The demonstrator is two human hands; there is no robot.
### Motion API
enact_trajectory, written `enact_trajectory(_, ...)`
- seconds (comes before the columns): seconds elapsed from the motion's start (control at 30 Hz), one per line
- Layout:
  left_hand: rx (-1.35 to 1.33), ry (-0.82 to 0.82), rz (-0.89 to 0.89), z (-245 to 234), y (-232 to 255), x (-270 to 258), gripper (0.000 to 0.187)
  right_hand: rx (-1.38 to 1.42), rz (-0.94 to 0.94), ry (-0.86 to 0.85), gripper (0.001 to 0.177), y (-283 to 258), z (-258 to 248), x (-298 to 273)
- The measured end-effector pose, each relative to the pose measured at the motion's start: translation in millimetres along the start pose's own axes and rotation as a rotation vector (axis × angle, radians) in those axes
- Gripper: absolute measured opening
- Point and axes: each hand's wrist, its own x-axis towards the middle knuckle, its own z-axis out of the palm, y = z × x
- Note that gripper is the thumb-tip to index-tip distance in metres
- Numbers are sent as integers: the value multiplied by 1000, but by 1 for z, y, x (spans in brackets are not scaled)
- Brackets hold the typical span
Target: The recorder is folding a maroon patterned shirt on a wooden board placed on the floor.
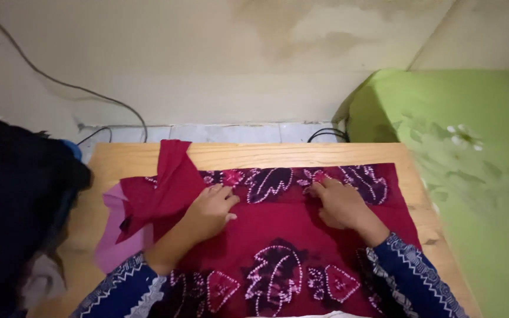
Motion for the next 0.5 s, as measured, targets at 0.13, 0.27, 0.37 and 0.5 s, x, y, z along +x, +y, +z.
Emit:
enact_trajectory(0.13, -13, -141, -122, 1, 4, 3, 39, -161, 176, -44, 49, 39, 25, 2)
enact_trajectory(0.27, 106, 81, 13, 17, 0, -1, 38, -261, 158, 181, 48, 74, 45, -1)
enact_trajectory(0.37, 87, 106, 17, 11, 5, 0, 33, -254, 272, 112, 43, 68, 24, -14)
enact_trajectory(0.5, -12, 188, -101, 1, 14, 7, 27, -234, 377, -91, 40, 90, 22, -9)
